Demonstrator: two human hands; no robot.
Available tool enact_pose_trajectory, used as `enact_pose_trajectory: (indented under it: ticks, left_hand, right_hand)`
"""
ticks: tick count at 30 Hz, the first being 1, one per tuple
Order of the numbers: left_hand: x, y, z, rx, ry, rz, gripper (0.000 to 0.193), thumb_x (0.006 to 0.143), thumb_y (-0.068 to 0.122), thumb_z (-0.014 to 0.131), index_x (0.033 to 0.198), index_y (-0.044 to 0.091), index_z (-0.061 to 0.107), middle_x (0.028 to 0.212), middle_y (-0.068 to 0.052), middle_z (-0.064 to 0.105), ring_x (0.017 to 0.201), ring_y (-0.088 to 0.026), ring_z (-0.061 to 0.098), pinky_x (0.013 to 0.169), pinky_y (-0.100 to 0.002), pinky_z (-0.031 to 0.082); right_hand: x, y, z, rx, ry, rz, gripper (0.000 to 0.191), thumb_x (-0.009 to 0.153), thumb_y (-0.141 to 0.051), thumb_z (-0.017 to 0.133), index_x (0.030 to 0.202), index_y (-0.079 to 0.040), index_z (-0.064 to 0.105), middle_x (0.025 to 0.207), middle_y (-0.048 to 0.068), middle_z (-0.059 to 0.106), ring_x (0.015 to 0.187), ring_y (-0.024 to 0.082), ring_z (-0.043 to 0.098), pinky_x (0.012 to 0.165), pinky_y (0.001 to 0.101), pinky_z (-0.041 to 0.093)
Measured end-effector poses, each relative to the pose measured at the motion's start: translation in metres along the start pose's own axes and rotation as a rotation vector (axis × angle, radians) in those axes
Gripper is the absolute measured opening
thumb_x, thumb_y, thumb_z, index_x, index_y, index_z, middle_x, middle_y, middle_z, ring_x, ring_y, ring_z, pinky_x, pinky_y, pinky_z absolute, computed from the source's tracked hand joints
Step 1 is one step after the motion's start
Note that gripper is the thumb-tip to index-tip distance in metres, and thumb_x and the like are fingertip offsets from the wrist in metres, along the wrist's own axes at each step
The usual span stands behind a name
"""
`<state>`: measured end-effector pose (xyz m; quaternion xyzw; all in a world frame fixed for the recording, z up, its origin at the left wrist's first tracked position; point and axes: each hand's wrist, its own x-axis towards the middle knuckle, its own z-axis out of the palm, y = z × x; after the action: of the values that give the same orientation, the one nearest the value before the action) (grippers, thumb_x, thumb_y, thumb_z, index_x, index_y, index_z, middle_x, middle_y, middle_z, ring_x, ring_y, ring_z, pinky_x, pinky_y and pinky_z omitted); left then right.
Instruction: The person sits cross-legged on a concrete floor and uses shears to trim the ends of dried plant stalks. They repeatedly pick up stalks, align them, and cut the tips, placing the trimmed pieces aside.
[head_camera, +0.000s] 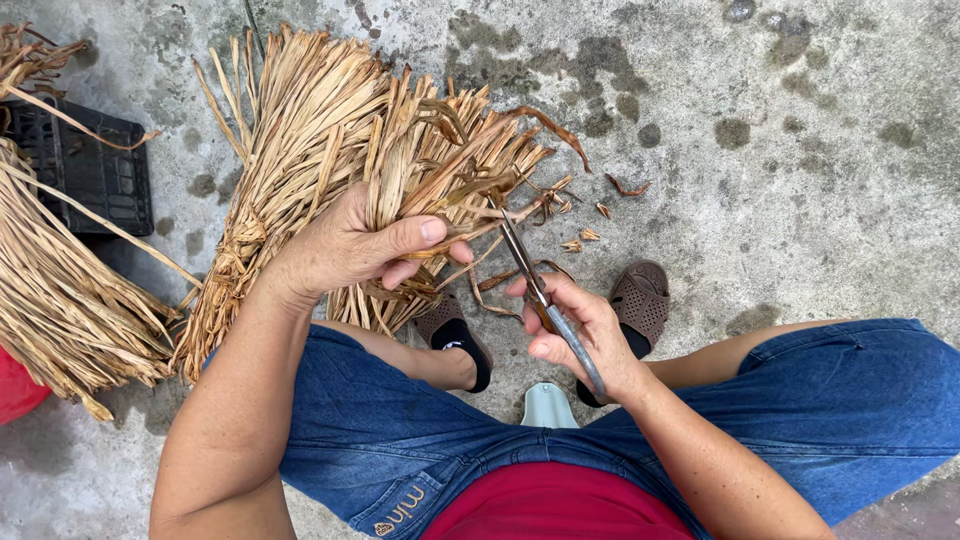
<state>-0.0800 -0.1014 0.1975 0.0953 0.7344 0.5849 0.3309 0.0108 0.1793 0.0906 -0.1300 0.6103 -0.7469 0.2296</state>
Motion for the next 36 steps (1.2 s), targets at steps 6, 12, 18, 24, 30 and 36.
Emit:
enact_pose_trajectory:
  ticks: [6, 12, 18, 24, 30, 36]
  left_hand:
    - [0.004, -0.001, 0.001, 0.015, -0.008, -0.012, 0.038, 0.100, 0.038, 0.061, 0.101, 0.005, 0.078, 0.054, 0.004, 0.053, 0.045, -0.003, 0.046, 0.040, -0.021, 0.034]
    - [0.004, 0.000, 0.003, 0.039, 0.054, -0.095, 0.040, 0.100, 0.040, 0.056, 0.097, 0.005, 0.076, 0.053, 0.002, 0.056, 0.042, -0.004, 0.042, 0.038, -0.022, 0.032]
    - [0.011, -0.006, 0.007, 0.042, 0.066, -0.046, 0.041, 0.102, 0.038, 0.056, 0.094, 0.002, 0.074, 0.055, 0.000, 0.059, 0.042, -0.004, 0.043, 0.039, -0.023, 0.035]
    - [0.017, -0.012, 0.015, -0.018, 0.087, -0.064, 0.038, 0.102, 0.035, 0.055, 0.093, 0.002, 0.072, 0.055, -0.001, 0.061, 0.039, -0.004, 0.044, 0.036, -0.023, 0.035]
    - [0.022, -0.016, 0.025, -0.043, 0.081, -0.048, 0.036, 0.105, 0.032, 0.052, 0.085, 0.004, 0.063, 0.057, -0.002, 0.062, 0.039, -0.005, 0.045, 0.035, -0.022, 0.036]
    - [0.025, -0.021, 0.027, -0.064, 0.083, -0.028, 0.035, 0.105, 0.032, 0.054, 0.085, 0.005, 0.063, 0.056, -0.001, 0.060, 0.040, -0.005, 0.046, 0.036, -0.023, 0.036]
  right_hand:
    - [0.002, 0.000, -0.002, -0.332, 0.083, -0.153, 0.069, 0.082, -0.049, 0.083, 0.133, -0.006, 0.063, 0.093, 0.001, 0.063, 0.083, 0.009, 0.063, 0.074, 0.0258, 0.054]
    - [0.006, 0.000, -0.005, -0.592, 0.167, -0.279, 0.072, 0.078, -0.049, 0.084, 0.131, -0.005, 0.062, 0.094, 0.006, 0.064, 0.080, 0.016, 0.065, 0.071, 0.0297, 0.054]
    - [0.009, -0.003, -0.004, -0.708, 0.235, -0.328, 0.073, 0.076, -0.049, 0.086, 0.129, -0.006, 0.062, 0.088, 0.006, 0.061, 0.076, 0.017, 0.062, 0.069, 0.0304, 0.052]
    - [0.011, -0.008, -0.002, -0.861, 0.288, -0.352, 0.073, 0.073, -0.050, 0.087, 0.127, -0.007, 0.063, 0.086, 0.004, 0.063, 0.070, 0.016, 0.060, 0.067, 0.0321, 0.050]
    - [0.012, -0.007, -0.001, -0.821, 0.329, -0.321, 0.075, 0.071, -0.047, 0.089, 0.127, -0.005, 0.062, 0.087, 0.005, 0.064, 0.063, 0.015, 0.058, 0.059, 0.0277, 0.051]
    - [0.007, 0.003, 0.001, -0.710, 0.345, -0.315, 0.065, 0.075, -0.037, 0.089, 0.125, -0.004, 0.066, 0.094, 0.006, 0.070, 0.074, 0.009, 0.063, 0.066, 0.0256, 0.054]
